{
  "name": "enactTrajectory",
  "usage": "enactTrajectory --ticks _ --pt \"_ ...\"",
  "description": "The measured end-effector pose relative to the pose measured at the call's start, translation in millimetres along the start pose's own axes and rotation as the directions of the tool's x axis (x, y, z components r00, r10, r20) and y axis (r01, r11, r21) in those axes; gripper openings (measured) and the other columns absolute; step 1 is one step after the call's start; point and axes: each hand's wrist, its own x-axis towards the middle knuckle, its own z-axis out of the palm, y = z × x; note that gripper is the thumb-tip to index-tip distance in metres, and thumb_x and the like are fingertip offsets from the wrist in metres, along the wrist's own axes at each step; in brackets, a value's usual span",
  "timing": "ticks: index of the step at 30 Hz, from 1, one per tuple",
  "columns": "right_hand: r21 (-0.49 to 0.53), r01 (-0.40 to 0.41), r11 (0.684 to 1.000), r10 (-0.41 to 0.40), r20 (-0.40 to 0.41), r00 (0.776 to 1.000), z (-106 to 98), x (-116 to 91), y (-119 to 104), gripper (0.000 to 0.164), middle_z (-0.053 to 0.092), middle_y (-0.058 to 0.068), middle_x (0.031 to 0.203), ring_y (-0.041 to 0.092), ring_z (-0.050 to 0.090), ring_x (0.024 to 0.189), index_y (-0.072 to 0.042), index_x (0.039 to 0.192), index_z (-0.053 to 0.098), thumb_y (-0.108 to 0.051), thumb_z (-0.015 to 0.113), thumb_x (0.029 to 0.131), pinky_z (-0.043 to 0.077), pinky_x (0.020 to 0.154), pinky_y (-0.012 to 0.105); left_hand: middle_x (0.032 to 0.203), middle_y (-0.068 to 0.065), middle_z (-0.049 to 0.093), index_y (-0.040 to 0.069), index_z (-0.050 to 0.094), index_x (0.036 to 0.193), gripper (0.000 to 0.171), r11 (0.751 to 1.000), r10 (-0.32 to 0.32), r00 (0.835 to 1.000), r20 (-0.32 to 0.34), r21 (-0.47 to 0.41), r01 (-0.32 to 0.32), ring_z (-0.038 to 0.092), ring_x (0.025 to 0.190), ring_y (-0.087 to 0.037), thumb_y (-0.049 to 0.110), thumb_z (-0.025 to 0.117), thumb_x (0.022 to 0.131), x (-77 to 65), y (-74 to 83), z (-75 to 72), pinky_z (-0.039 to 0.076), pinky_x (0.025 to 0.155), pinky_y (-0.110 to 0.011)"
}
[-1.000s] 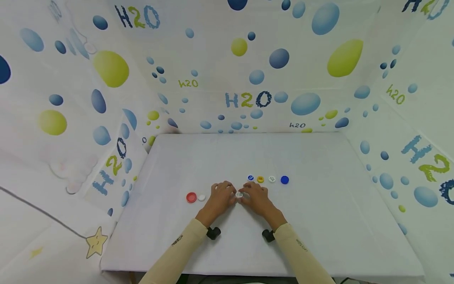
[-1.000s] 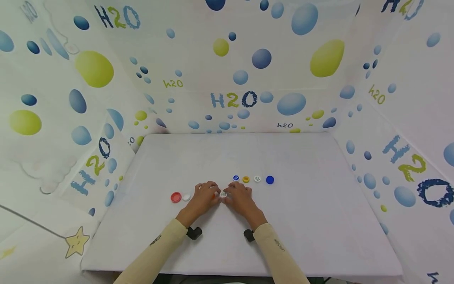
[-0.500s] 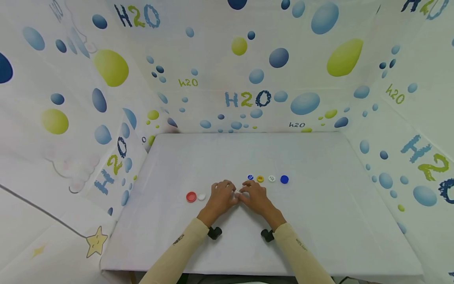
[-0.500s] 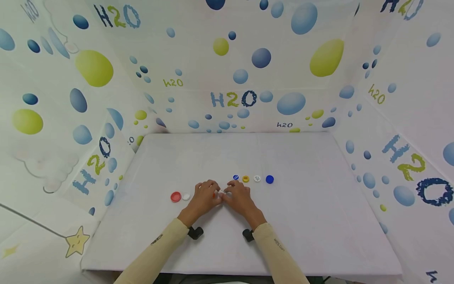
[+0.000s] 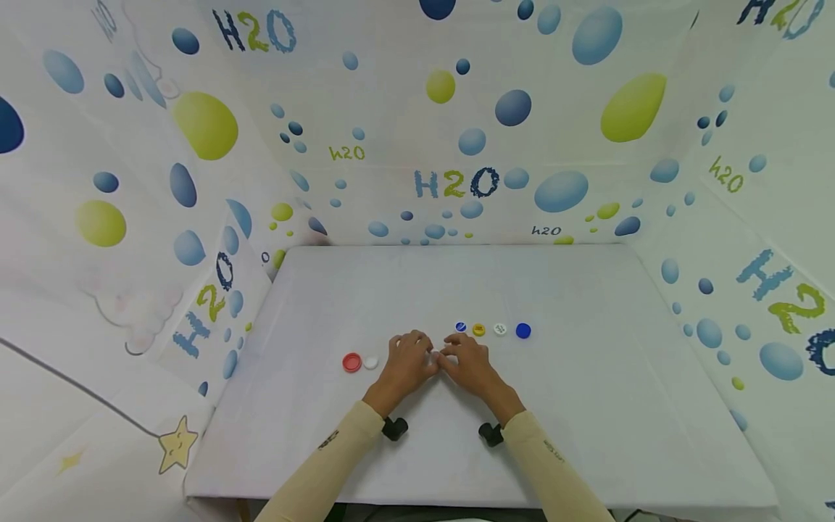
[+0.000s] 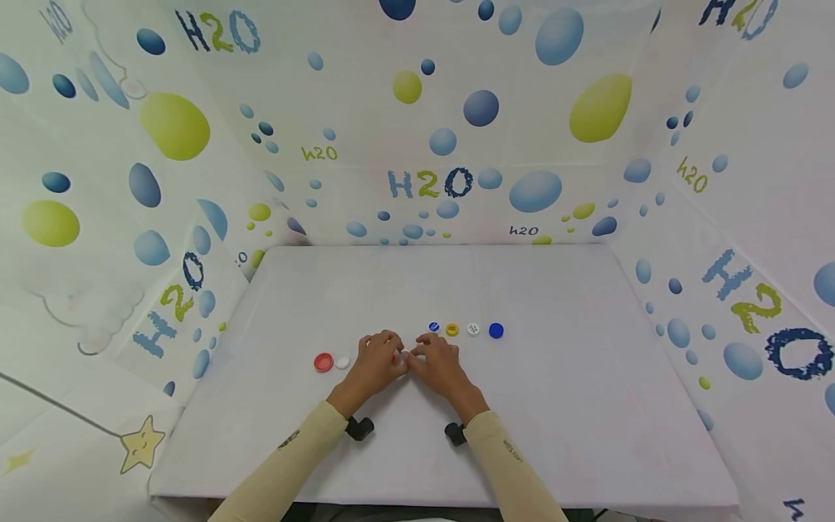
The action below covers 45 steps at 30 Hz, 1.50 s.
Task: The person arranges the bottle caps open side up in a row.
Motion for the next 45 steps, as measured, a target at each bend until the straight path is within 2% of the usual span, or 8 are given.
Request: enactTrajectory --ticks 9,13,19,30,40,45 --pt "0.023 0.036 0.999 -0.036 -0.035 0.999 -2.2 -0.6 0.1 0.028 0.065 0.008 0.134 0.029 0.059 0.131 -0.017 0.128 0.072 -0.032 0.067 0.105 0.044 0.098 0.059 0.122 -0.009 0.065 0.011 0.069 0.104 0.023 1.0 -0.001 1.0 0.021 -0.011 0.002 0.062 0.123 -0.031 0.029 0.079 0.095 1.3 -1.7 1.0 0.039 0.111 -0.057" --pt "0.008 0.04 0.999 -0.04 -0.046 0.998 -2.7 -1.2 0.6 0.026 0.066 0.007 0.132 0.03 0.06 0.129 -0.017 0.126 0.073 -0.029 0.068 0.104 0.045 0.096 0.059 0.121 -0.008 0.066 0.011 0.069 0.105 0.024 1.0 0.001 1.0 0.022 -0.006 -0.001 0.062 0.122 -0.031 0.029 0.081 0.093 0.2 -1.1 0.4 0.04 0.11 -0.058" --pt "-0.007 0.031 1.0 -0.031 -0.017 0.999 -1.1 -2.2 2.6 0.027 0.065 0.008 0.136 0.031 0.06 0.129 -0.017 0.128 0.073 -0.03 0.067 0.105 0.044 0.099 0.059 0.122 -0.008 0.066 0.01 0.072 0.108 0.027 1.0 0.004 1.0 0.012 0.008 -0.004 0.063 0.121 -0.031 0.03 0.082 0.092 -0.3 -0.8 1.0 0.039 0.109 -0.058" --pt "-0.082 0.062 0.995 -0.062 0.0 0.998 1.6 -4.7 7.9 0.031 0.063 0.008 0.137 0.032 0.06 0.126 -0.017 0.127 0.074 -0.029 0.077 0.098 0.042 0.094 0.056 0.123 -0.01 0.066 0.009 0.074 0.113 0.03 0.999 0.02 1.0 -0.003 0.042 -0.02 0.063 0.123 -0.034 0.033 0.08 0.096 -1.3 -2.9 5.2 0.042 0.107 -0.059" --pt "-0.101 0.049 0.994 -0.048 0.012 0.999 1.6 -4.3 7.5 0.029 0.063 0.009 0.138 0.034 0.059 0.128 -0.018 0.124 0.075 -0.03 0.077 0.098 0.041 0.097 0.059 0.121 -0.008 0.069 0.014 0.077 0.114 0.029 0.994 0.038 0.999 0.004 0.103 -0.038 0.064 0.12 -0.031 0.036 0.079 0.096 -1.1 -3.9 7.3 0.045 0.104 -0.057" --pt "-0.102 0.032 0.994 -0.028 0.035 0.999 0.6 -3.9 5.6 0.029 0.063 0.009 0.139 0.034 0.058 0.129 -0.017 0.125 0.076 -0.029 0.076 0.098 0.04 0.099 0.06 0.121 -0.009 0.068 0.014 0.077 0.116 0.028 0.996 0.036 0.999 0.008 0.076 -0.037 0.064 0.12 -0.033 0.032 0.08 0.095 -1.8 -3.6 7.7 0.044 0.105 -0.059"
